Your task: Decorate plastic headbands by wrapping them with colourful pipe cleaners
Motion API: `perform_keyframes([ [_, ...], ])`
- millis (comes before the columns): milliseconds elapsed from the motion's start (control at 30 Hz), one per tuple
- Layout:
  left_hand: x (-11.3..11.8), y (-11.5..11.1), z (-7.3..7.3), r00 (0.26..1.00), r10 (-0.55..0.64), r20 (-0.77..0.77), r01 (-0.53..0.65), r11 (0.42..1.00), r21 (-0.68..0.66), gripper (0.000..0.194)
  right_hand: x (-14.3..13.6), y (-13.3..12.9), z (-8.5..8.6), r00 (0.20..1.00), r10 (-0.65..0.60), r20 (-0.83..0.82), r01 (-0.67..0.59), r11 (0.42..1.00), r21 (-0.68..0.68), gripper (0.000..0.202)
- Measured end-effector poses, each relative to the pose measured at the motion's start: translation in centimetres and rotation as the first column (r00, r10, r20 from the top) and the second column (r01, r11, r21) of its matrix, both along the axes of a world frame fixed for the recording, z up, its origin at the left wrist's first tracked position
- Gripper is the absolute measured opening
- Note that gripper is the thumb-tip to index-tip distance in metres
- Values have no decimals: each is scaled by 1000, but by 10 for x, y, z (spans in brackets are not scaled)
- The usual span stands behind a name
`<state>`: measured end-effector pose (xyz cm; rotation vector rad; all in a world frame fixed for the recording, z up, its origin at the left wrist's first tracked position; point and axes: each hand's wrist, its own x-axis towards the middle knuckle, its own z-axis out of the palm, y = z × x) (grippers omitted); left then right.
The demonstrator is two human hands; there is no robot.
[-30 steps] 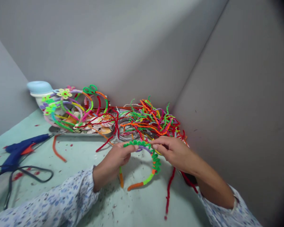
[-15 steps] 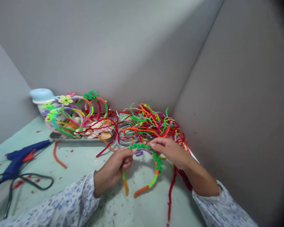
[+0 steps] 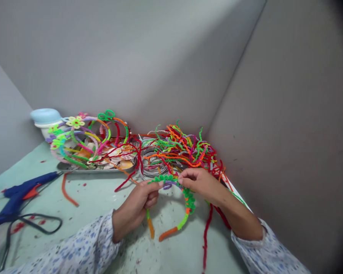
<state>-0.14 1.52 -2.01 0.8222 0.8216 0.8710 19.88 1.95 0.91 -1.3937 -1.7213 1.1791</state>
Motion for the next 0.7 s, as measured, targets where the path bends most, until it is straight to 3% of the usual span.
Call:
perform_keyframes([
  [367, 1, -1, 2, 999, 8, -45, -8, 1000, 3, 25, 0, 1, 3, 995, 57, -80, -63, 996, -69, 15],
  [533, 0, 2, 2, 997, 76, 34, -74, 996, -44, 18, 2, 0, 7, 973, 108, -202, -132, 986, -107, 26],
  [700, -2, 2, 4, 995, 71, 69, -69, 997, -30, 11, -2, 2, 4, 951, 16, -307, -79, 978, -194, 27],
])
